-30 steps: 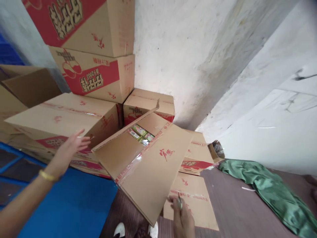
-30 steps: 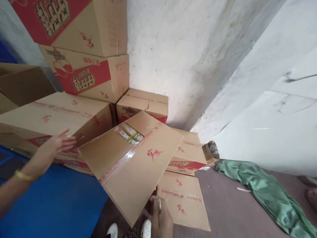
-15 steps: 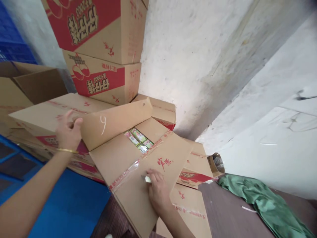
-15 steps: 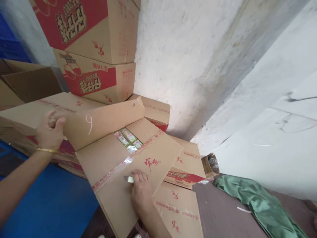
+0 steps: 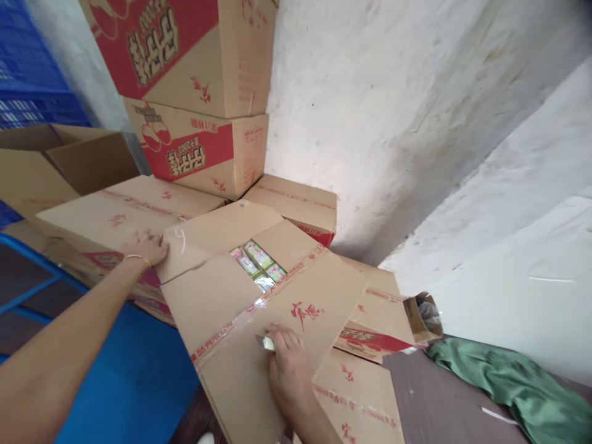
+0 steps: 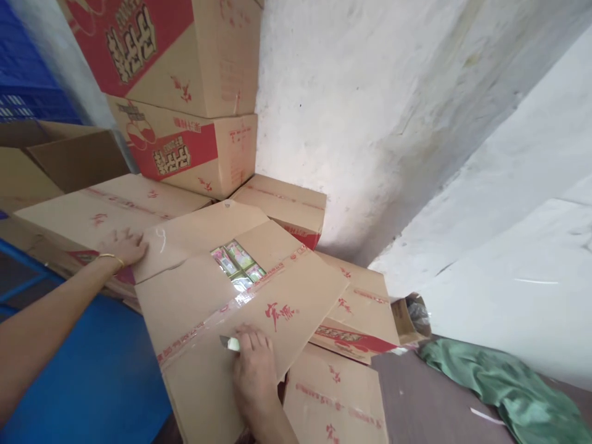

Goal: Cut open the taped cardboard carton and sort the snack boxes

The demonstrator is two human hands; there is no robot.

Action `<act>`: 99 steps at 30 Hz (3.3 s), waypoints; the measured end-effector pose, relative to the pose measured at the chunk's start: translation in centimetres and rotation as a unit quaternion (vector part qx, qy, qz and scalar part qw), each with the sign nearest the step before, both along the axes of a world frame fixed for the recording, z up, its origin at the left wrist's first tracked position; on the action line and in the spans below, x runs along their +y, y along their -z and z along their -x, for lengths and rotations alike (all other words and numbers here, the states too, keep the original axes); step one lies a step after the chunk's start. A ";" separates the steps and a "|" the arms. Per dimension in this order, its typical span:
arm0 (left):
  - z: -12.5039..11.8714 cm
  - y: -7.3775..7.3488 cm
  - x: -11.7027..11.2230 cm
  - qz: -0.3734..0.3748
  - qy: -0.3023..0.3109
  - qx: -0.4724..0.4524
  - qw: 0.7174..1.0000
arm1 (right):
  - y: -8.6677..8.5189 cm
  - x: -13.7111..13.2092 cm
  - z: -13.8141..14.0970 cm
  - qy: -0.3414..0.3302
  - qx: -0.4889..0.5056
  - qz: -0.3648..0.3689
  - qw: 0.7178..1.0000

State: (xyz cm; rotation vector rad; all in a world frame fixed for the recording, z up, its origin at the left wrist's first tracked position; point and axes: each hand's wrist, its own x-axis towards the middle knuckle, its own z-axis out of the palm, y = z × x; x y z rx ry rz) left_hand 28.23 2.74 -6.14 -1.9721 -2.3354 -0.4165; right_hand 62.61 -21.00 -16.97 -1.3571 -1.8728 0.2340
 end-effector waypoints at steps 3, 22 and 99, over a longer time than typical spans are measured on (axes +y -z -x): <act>-3.5 0.4 -2.8 -0.078 0.015 0.049 0.996 | 0.0 -0.3 -0.4 -0.002 0.021 0.010 1.000; -9.3 7.1 -9.8 -0.010 0.276 0.018 0.961 | -7.5 10.4 3.0 -0.294 -0.356 0.088 0.883; -18.6 7.5 -7.1 0.023 0.174 0.003 0.984 | -7.2 14.1 -2.8 -0.150 -0.302 0.130 0.932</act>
